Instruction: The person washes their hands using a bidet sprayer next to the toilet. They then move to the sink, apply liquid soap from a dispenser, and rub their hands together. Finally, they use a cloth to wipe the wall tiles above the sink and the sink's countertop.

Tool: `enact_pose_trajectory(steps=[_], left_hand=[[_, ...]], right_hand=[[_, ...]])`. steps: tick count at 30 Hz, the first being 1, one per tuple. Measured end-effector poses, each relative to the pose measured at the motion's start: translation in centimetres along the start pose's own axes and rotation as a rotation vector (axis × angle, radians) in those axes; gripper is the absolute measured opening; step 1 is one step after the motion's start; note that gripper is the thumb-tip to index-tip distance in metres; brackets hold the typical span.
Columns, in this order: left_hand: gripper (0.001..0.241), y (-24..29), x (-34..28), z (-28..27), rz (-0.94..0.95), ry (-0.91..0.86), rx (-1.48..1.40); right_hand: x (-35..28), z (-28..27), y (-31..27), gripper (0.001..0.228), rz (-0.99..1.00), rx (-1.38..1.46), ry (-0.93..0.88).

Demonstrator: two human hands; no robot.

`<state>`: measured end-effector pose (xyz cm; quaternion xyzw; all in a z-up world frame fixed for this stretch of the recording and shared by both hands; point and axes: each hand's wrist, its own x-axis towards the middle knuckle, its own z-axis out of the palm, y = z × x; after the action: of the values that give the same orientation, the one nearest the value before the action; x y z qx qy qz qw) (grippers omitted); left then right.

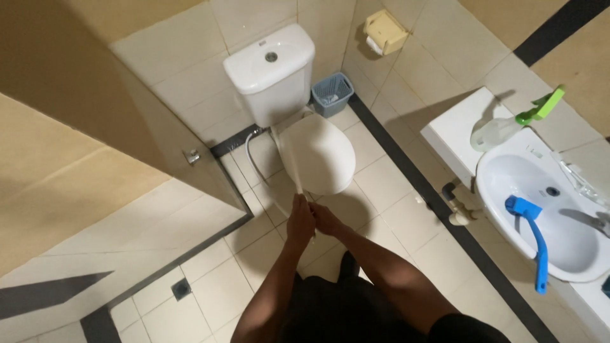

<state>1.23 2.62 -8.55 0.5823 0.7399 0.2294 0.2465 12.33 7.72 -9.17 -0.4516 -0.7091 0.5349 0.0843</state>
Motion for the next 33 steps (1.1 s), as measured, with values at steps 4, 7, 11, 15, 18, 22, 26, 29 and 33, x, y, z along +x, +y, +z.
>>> enact_pose_trajectory(steps=[4,7,11,15,18,22,26,29,33], left_hand=[[0.05,0.3,0.7,0.8,0.011,0.007,0.012],[0.052,3.1,0.6,-1.6,-0.059,-0.108,0.001],[0.05,2.7,1.7,0.6,0.023,-0.023,-0.018],[0.07,5.1,1.8,-0.6,0.046,-0.149,0.104],[0.062,5.0,1.9,0.8,0.029,-0.106,0.033],[0.071,5.3,1.6,-0.4,-0.01,-0.136,0.096],[0.066,7.9,0.7,-6.2,-0.145,-0.139,0.067],[0.068,3.9,1.1,-5.2,-0.019,0.066,0.133],[0.078,0.6,2.2,-5.2,0.237,0.349,0.395]], right_hand=[[0.5,-0.1,2.4,0.026,-0.185,0.074,0.051],[-0.6,-1.9,0.1,0.03,0.0,0.068,-0.006],[-0.2,-2.6,1.8,0.035,-0.11,0.101,0.061],[0.2,-3.2,4.2,0.04,-0.13,0.036,0.11],[-0.4,-3.9,3.7,0.038,0.001,0.081,0.087],[-0.1,-3.7,3.1,0.041,-0.066,0.092,0.068],[1.0,-3.3,0.5,0.036,-0.197,-0.007,0.021],[3.0,-2.7,-1.6,0.031,-0.234,-0.061,-0.026],[4.8,-2.6,-5.0,0.023,-0.44,-0.113,-0.048]])
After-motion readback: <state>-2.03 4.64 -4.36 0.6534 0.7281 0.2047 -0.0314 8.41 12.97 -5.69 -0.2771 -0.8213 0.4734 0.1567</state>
